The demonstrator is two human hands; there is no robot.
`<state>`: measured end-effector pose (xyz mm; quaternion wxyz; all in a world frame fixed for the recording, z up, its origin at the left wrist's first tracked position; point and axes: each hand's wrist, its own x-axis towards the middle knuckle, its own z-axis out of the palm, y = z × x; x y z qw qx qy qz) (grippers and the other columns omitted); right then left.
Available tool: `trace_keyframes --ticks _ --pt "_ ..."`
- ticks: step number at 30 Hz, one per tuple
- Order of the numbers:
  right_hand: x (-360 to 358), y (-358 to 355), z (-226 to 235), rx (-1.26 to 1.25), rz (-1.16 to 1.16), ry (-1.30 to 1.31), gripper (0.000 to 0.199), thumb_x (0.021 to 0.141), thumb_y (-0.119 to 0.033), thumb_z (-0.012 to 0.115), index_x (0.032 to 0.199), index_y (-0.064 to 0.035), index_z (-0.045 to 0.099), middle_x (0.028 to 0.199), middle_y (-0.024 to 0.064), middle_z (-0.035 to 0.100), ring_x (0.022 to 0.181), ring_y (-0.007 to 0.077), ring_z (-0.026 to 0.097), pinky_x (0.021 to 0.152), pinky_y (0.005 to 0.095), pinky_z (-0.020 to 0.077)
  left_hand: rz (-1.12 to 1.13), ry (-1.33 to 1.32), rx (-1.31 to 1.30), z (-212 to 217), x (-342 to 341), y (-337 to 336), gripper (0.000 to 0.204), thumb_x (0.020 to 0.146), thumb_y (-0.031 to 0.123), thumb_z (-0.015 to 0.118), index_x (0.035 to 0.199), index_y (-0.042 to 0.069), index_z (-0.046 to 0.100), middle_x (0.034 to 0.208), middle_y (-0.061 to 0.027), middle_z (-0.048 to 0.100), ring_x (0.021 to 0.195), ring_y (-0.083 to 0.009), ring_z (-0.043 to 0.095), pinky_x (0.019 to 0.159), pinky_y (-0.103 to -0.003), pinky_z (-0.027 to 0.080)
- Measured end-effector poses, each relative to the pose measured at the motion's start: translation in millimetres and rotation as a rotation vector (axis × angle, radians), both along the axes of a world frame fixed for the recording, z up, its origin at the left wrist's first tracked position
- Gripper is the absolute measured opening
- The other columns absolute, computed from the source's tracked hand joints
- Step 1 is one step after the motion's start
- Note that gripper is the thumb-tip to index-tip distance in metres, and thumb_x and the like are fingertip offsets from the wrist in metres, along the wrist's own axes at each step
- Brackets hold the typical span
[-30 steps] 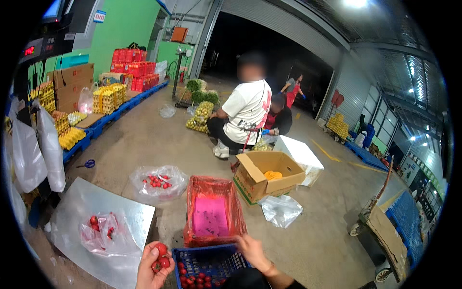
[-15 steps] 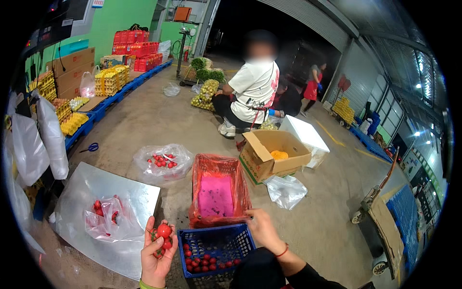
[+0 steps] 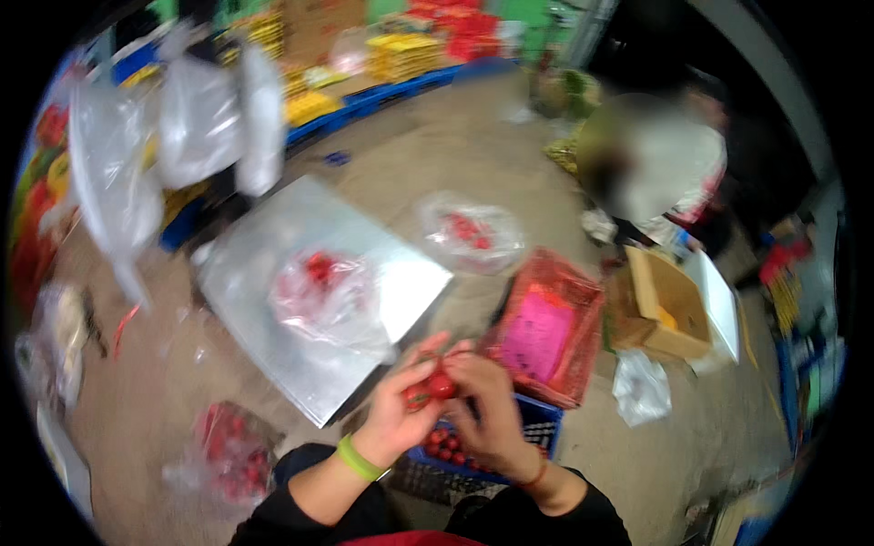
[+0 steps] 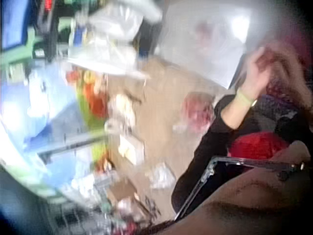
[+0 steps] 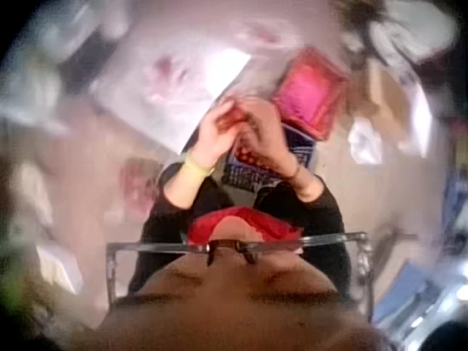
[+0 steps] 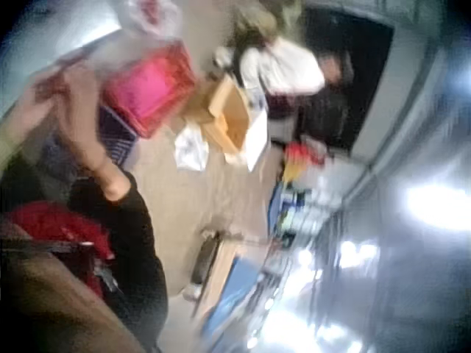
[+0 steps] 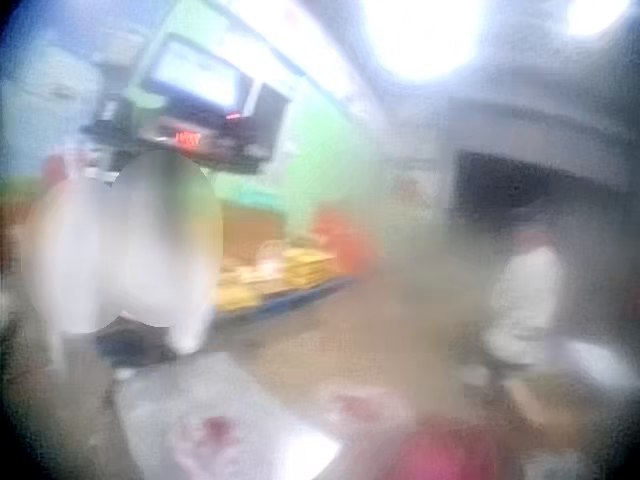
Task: The person retrieves a crate of cherry tomatoes, sits on the floor, and sorts them by hand into plastic bags. The person repeatedly picks tomatoes from the crate, inspects them, and places them into bags on a metal tray.
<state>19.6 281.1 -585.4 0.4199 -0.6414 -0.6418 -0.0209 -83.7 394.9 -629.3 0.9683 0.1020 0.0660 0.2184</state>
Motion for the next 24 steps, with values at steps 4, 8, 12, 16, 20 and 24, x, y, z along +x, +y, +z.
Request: trace_keyframes --ticks 4,8,12,16,20,24 --pt "-14.2 10.6 0.5 0.058 -0.075 0.162 0.008 0.091 0.000 0.060 0.099 -0.0002 0.059 0.121 0.0180 0.058 0.107 0.0275 0.058 0.093 0.0383 0.0477 0.064 -0.090 -0.232 3.7 -35.9 23.5 0.038 0.099 0.018 0.052 0.132 -0.001 0.050 0.140 -0.0236 0.051 0.131 -0.0416 0.049 0.113 -0.052 0.040" --pt "-22.7 53.0 -9.2 0.081 -0.073 0.443 0.021 0.089 0.001 0.060 0.110 0.0000 0.057 0.123 0.0169 0.053 0.108 0.0266 0.057 0.093 0.0373 0.0469 0.211 -0.257 -0.361 8.0 -78.8 60.7 0.039 0.099 0.024 0.055 0.131 0.002 0.051 0.139 -0.0235 0.051 0.135 -0.0427 0.045 0.110 -0.056 0.043" --pt "-50.4 116.2 3.9 0.011 0.115 0.034 0.040 0.080 -0.001 0.068 0.118 -0.0030 0.056 0.127 0.0145 0.052 0.121 0.0259 0.050 0.101 0.0387 0.0434 0.629 -0.074 -0.031 22.2 -132.2 106.5 0.038 0.100 0.030 0.055 0.127 0.002 0.054 0.138 -0.0215 0.053 0.130 -0.0392 0.051 0.109 -0.052 0.045" --pt "-68.4 176.4 -17.1 -0.308 0.156 -0.547 0.028 0.086 -0.008 0.067 0.113 -0.0021 0.060 0.116 0.0128 0.064 0.119 0.0195 0.054 0.098 0.0367 0.0452 0.754 0.012 -0.080 2.9 -146.6 136.2 0.032 0.100 0.023 0.057 0.122 0.001 0.055 0.131 -0.0195 0.056 0.126 -0.0371 0.054 0.109 -0.055 0.045" --pt "-51.2 198.2 -27.6 -0.129 0.025 0.809 0.017 0.102 -0.019 0.053 0.101 -0.0027 0.059 0.091 0.0083 0.068 0.089 0.0137 0.063 0.086 0.0291 0.0478 0.593 0.087 -0.201 8.9 -131.3 157.1 0.025 0.099 0.019 0.058 0.114 0.000 0.060 0.126 -0.0182 0.059 0.123 -0.0351 0.055 0.106 -0.058 0.047" --pt "-25.0 176.7 -7.7 -0.024 -0.039 0.875 0.023 0.104 -0.025 0.048 0.103 -0.0044 0.057 0.090 0.0062 0.068 0.078 0.0117 0.061 0.076 0.0280 0.0497 0.406 0.125 -0.232 -33.6 -47.4 189.6 0.011 0.094 0.017 0.062 0.101 0.009 0.064 0.098 -0.0069 0.067 0.099 -0.0255 0.062 0.095 -0.054 0.051"
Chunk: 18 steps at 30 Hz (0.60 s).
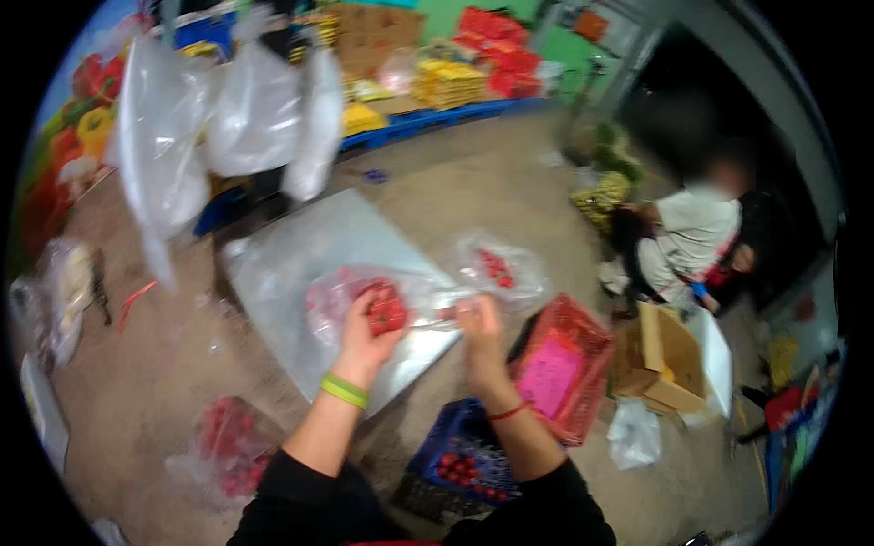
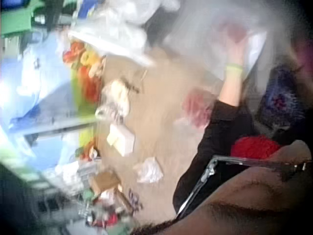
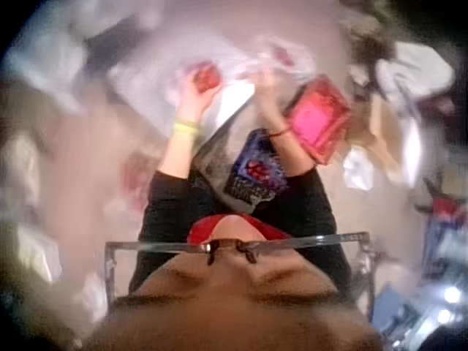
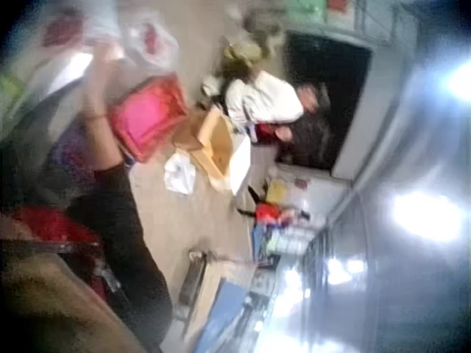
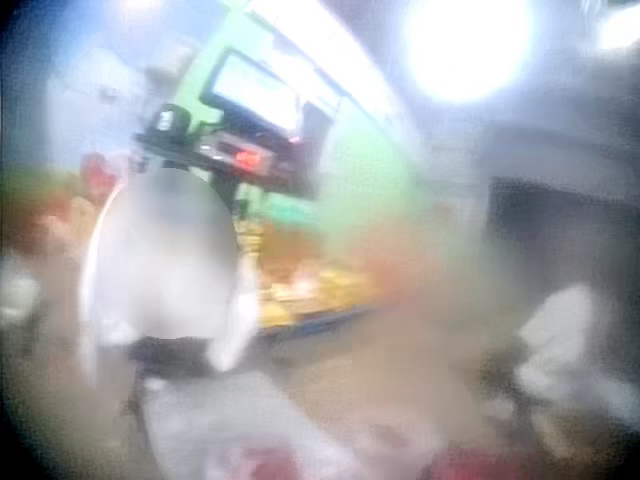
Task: The person retrieves a crate of cherry tomatoes, sits on the floor, and sorts them by hand into plastic bags. The person repeatedly picks tomatoes from the crate, inspects them, and places them into bags on a metal tray.
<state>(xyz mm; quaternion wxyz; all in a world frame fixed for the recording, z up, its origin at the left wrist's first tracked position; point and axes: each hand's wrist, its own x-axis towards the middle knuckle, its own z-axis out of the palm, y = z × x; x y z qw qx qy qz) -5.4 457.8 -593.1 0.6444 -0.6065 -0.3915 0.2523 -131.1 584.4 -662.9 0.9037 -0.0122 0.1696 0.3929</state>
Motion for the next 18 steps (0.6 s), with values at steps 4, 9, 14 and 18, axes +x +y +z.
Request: trace_keyframes --ticks 4,9,14,18 --pt "19.5 8.2 -42.3 0.102 0.107 0.063 0.015 0.107 -0.015 0.047 0.111 -0.0032 0.054 0.101 0.0051 0.062 0.097 0.0134 0.058 0.090 0.0310 0.0475 -0.025 0.137 -0.010 -67.1 56.7 40.2 0.022 0.095 0.026 0.053 0.108 0.009 0.059 0.108 -0.0093 0.062 0.101 -0.0295 0.058 0.097 -0.056 0.048" --pt "11.6 -10.6 13.0 0.081 0.146 -0.122 0.023 0.107 -0.023 0.049 0.111 -0.0013 0.052 0.099 0.0064 0.063 0.100 0.0125 0.057 0.091 0.0305 0.0451 0.063 0.245 -0.047 -89.3 84.3 62.7 0.038 0.101 0.038 0.043 0.121 0.007 0.052 0.129 -0.0119 0.053 0.116 -0.0342 0.052 0.104 -0.058 0.043" --pt "27.8 -36.3 24.9 -0.028 0.149 -0.190 0.021 0.104 -0.022 0.052 0.112 -0.0018 0.053 0.099 0.0129 0.061 0.099 0.0207 0.059 0.090 0.0341 0.0455 -0.066 0.300 0.106 -60.8 74.4 34.7 0.031 0.098 0.036 0.047 0.114 0.011 0.055 0.116 -0.0108 0.054 0.110 -0.0293 0.050 0.095 -0.057 0.047" --pt "41.7 -42.8 13.5 0.113 0.080 -0.561 0.021 0.101 -0.018 0.055 0.113 -0.0002 0.053 0.104 0.0190 0.059 0.101 0.0354 0.057 0.092 0.0410 0.0449 0.008 0.274 0.387 -52.4 43.8 21.5 0.036 0.097 0.029 0.052 0.127 0.009 0.050 0.126 -0.0107 0.053 0.115 -0.0246 0.050 0.100 -0.044 0.044"
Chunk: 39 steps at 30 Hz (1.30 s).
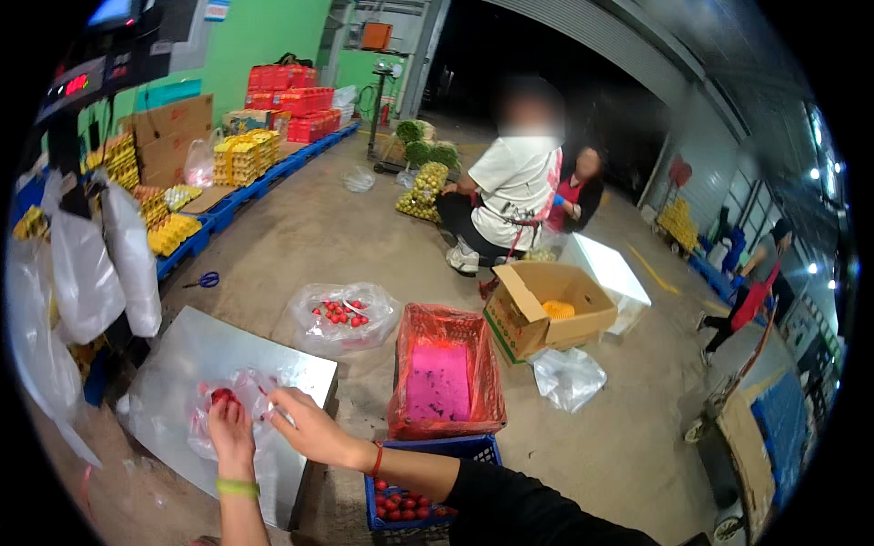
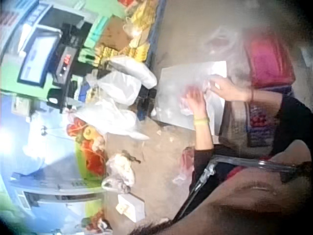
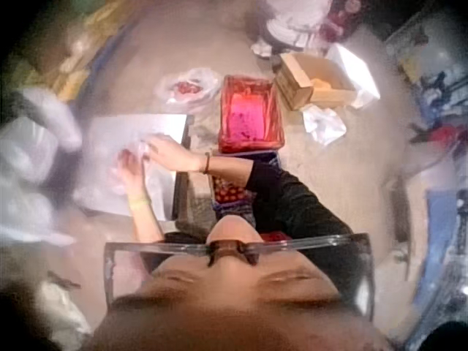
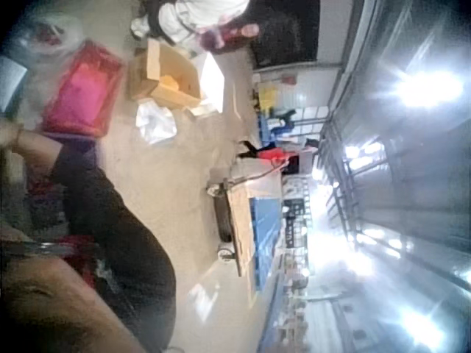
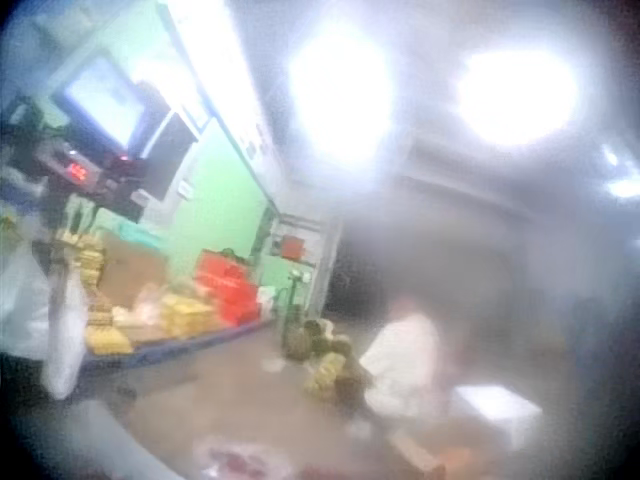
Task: The person retrieves a crate of cherry tomatoes, sits on the floor, and sorts them by hand into plastic bags. The person repeatedly picks tomatoes from the crate, inspects them, and places them into bags on a metal tray.
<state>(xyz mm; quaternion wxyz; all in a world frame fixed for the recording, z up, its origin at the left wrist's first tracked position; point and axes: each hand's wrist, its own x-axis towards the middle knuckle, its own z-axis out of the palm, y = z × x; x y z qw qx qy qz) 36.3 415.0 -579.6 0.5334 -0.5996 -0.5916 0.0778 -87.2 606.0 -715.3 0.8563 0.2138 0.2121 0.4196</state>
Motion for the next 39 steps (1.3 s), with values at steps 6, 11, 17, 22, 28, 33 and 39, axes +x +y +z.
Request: trace_keyframes --ticks 6,11,17,22,28,33,39 --pt "28.3 -42.8 -13.8 0.015 0.094 -0.070 0.021 0.093 -0.009 0.060 0.110 0.0013 0.053 0.113 0.0164 0.052 0.112 0.0366 0.049 0.096 0.0448 0.0425 0.377 0.633 0.614 29.0 -25.1 -216.9 0.042 0.091 0.007 0.054 0.131 0.003 0.044 0.124 -0.0099 0.051 0.105 -0.0182 0.051 0.092 -0.032 0.044" --pt "35.7 -80.8 -21.4 -0.061 0.166 -0.182 0.037 0.093 -0.011 0.063 0.126 -0.0004 0.051 0.126 0.0166 0.047 0.121 0.0360 0.046 0.105 0.0449 0.0398 -1.580 1.061 1.619 -37.7 -30.8 -282.8 0.040 0.098 0.015 0.054 0.137 0.005 0.052 0.126 -0.0141 0.061 0.101 -0.0303 0.060 0.084 -0.044 0.051" --pt "42.3 -143.6 -38.4 -0.251 -0.001 0.053 0.048 0.092 -0.010 0.062 0.136 -0.0029 0.046 0.132 0.0192 0.045 0.126 0.0373 0.045 0.109 0.0430 0.0384 -1.416 0.767 1.714 -113.7 -10.7 -339.7 0.049 0.095 0.022 0.057 0.141 0.007 0.049 0.136 -0.0197 0.049 0.115 -0.0363 0.047 0.094 -0.050 0.042" --pt "73.2 -176.3 -108.0 -0.509 -0.116 0.226 0.041 0.092 -0.012 0.062 0.130 -0.0007 0.052 0.127 0.0194 0.050 0.122 0.0366 0.051 0.105 0.0414 0.0422 -1.472 0.654 1.683 -174.4 -22.0 -361.7 0.056 0.093 0.028 0.059 0.144 0.009 0.046 0.144 -0.0244 0.040 0.128 -0.0413 0.037 0.103 -0.056 0.035" --pt "77.6 -195.4 -127.1 -0.689 -0.173 0.314 0.034 0.098 -0.020 0.062 0.125 0.0000 0.058 0.122 0.0188 0.054 0.108 0.0274 0.060 0.096 0.0368 0.0494 -1.483 0.530 1.591 -223.9 -43.6 -367.2 0.066 0.090 0.035 0.062 0.148 0.011 0.044 0.154 -0.0300 0.029 0.143 -0.0473 0.025 0.113 -0.063 0.026" --pt "81.1 -204.1 -172.0 -0.852 -0.127 0.175 0.030 0.098 -0.022 0.061 0.118 0.0001 0.062 0.117 0.0190 0.056 0.107 0.0306 0.060 0.095 0.0372 0.0488 -1.577 0.587 1.641 -219.7 -43.7 -373.0 0.066 0.091 0.036 0.060 0.149 0.010 0.043 0.157 -0.0322 0.026 0.145 -0.0495 0.028 0.115 -0.061 0.028" --pt "68.0 -212.5 -183.9 -0.710 -0.084 0.208 0.033 0.097 -0.019 0.059 0.125 -0.0021 0.058 0.122 0.0184 0.052 0.106 0.0319 0.060 0.094 0.0380 0.0485 -1.692 0.817 1.616 -172.4 -43.4 -371.8 0.060 0.094 0.032 0.055 0.147 0.006 0.043 0.156 -0.0318 0.030 0.137 -0.0494 0.041 0.113 -0.054 0.037"
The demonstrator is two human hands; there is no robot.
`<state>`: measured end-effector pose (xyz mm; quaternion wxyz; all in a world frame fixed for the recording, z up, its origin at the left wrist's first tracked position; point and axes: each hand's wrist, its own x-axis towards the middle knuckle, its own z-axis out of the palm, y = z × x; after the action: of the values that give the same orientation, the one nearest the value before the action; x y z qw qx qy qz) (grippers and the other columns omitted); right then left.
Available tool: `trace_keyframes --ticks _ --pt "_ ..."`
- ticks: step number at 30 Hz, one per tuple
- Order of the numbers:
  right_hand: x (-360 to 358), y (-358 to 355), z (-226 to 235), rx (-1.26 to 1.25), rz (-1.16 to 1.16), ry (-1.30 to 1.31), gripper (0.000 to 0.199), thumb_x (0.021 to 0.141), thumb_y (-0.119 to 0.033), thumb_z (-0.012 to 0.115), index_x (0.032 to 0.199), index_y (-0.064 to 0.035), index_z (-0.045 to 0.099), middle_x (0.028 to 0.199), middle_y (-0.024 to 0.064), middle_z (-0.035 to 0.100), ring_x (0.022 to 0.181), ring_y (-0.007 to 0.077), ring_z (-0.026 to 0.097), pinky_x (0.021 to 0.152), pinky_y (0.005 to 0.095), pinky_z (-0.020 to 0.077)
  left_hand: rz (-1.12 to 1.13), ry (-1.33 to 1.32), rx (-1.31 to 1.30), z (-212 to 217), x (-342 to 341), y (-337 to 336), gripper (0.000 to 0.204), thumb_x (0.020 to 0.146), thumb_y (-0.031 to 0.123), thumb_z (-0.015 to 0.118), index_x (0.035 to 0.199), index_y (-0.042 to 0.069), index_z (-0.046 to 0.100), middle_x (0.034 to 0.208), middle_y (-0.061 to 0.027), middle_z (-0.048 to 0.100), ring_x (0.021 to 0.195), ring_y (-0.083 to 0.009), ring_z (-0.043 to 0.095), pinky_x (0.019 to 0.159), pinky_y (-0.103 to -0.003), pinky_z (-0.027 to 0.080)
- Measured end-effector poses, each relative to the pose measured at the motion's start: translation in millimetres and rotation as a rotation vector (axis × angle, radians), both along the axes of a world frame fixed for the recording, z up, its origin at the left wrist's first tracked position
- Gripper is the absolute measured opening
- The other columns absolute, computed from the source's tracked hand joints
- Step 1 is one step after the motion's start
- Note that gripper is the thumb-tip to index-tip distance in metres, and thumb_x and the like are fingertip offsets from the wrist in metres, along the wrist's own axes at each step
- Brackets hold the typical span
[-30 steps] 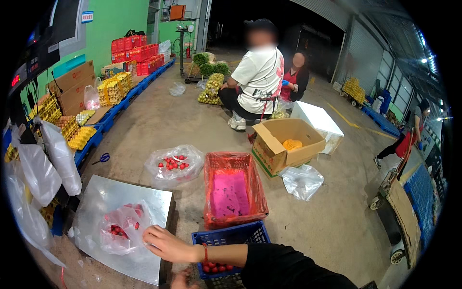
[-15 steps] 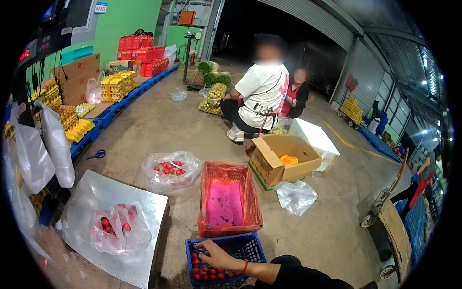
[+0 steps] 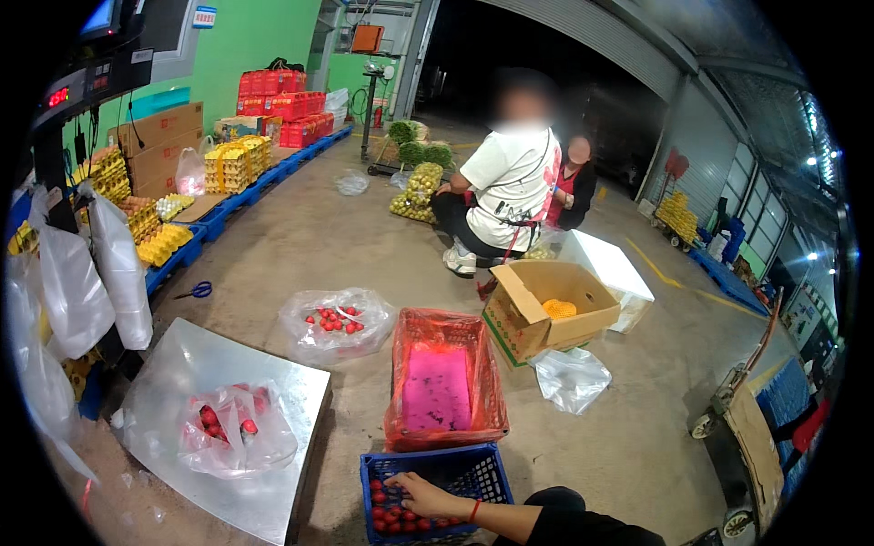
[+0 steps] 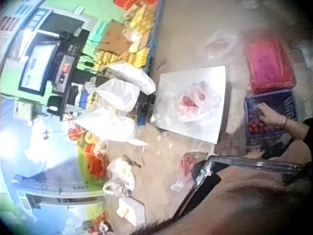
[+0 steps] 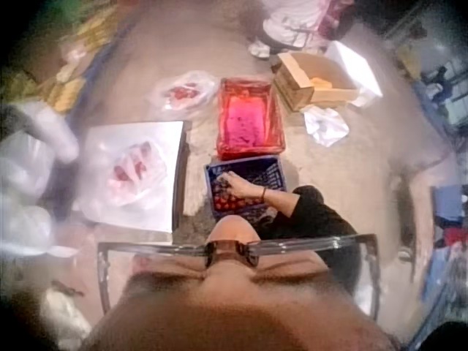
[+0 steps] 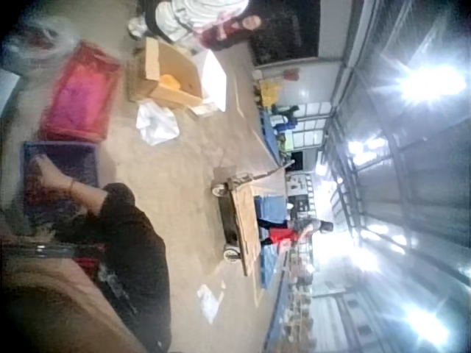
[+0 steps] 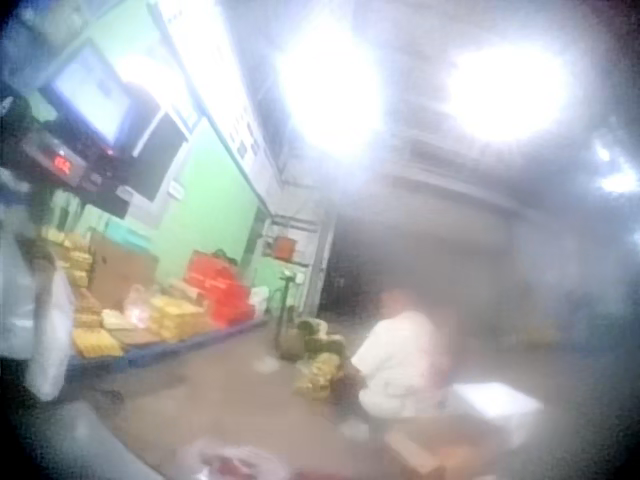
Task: The person retrieves a crate of cherry tomatoes, sits on the floor, and sorts them by hand into plastic bags. The person repeatedly picks tomatoes from the crate, inspects them, and places them into bags on a metal tray.
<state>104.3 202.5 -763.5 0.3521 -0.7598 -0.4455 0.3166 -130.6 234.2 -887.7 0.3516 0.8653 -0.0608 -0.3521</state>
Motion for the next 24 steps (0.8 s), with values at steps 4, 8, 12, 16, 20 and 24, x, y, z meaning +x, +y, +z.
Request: trace_keyframes --ticks 4,8,12,16,20,24 --pt "6.8 -4.8 14.5 -0.126 0.049 0.030 0.033 0.096 -0.018 0.059 0.125 -0.0026 0.057 0.123 0.0182 0.051 0.104 0.0310 0.060 0.093 0.0374 0.0487 0.134 -0.140 -0.007 43.3 11.6 -4.2 0.058 0.091 0.024 0.056 0.144 0.004 0.045 0.149 -0.0310 0.040 0.131 -0.0485 0.047 0.107 -0.053 0.042" --pt "1.4 0.5 26.9 -0.098 0.094 -0.002 0.029 0.097 -0.021 0.059 0.118 -0.0012 0.059 0.121 0.0174 0.052 0.104 0.0310 0.060 0.093 0.0380 0.0485 0.109 -0.282 -0.011 23.5 8.1 -3.8 0.052 0.089 0.016 0.056 0.139 0.002 0.049 0.141 -0.0300 0.048 0.124 -0.0469 0.052 0.102 -0.052 0.046" --pt "1.7 -3.7 13.0 -0.147 0.112 -0.028 0.026 0.098 -0.021 0.058 0.112 0.0006 0.059 0.115 0.0186 0.055 0.105 0.0321 0.059 0.094 0.0392 0.0477 0.142 -0.235 -0.031 40.5 4.4 -8.5 0.043 0.089 0.014 0.056 0.130 0.002 0.055 0.128 -0.0289 0.056 0.119 -0.0461 0.055 0.097 -0.053 0.048" --pt "5.4 -8.4 2.1 -0.077 -0.011 -0.049 0.027 0.094 -0.015 0.058 0.114 0.0020 0.060 0.110 0.0224 0.058 0.108 0.0368 0.057 0.095 0.0415 0.0471 0.175 -0.170 -0.093 53.2 3.3 -8.6 0.036 0.090 0.015 0.055 0.123 0.001 0.057 0.115 -0.0261 0.061 0.114 -0.0451 0.057 0.091 -0.054 0.049" --pt "15.7 -21.2 -35.0 0.029 -0.150 -0.025 0.032 0.090 -0.014 0.059 0.118 0.0010 0.060 0.110 0.0261 0.059 0.108 0.0411 0.056 0.097 0.0448 0.0465 0.166 -0.379 -0.004 1.0 -11.5 -19.4 0.038 0.092 0.018 0.051 0.128 0.005 0.057 0.121 -0.0223 0.057 0.112 -0.0416 0.056 0.087 -0.053 0.049" --pt "73.1 -19.7 -84.6 -0.036 -0.047 -0.416 0.017 0.090 -0.016 0.059 0.089 -0.0005 0.067 0.095 0.0200 0.063 0.101 0.0362 0.058 0.090 0.0497 0.0457 -0.208 -0.225 0.170 36.1 18.2 17.1 0.046 0.093 0.018 0.055 0.136 0.003 0.053 0.143 -0.0260 0.048 0.132 -0.0414 0.047 0.103 -0.054 0.046"
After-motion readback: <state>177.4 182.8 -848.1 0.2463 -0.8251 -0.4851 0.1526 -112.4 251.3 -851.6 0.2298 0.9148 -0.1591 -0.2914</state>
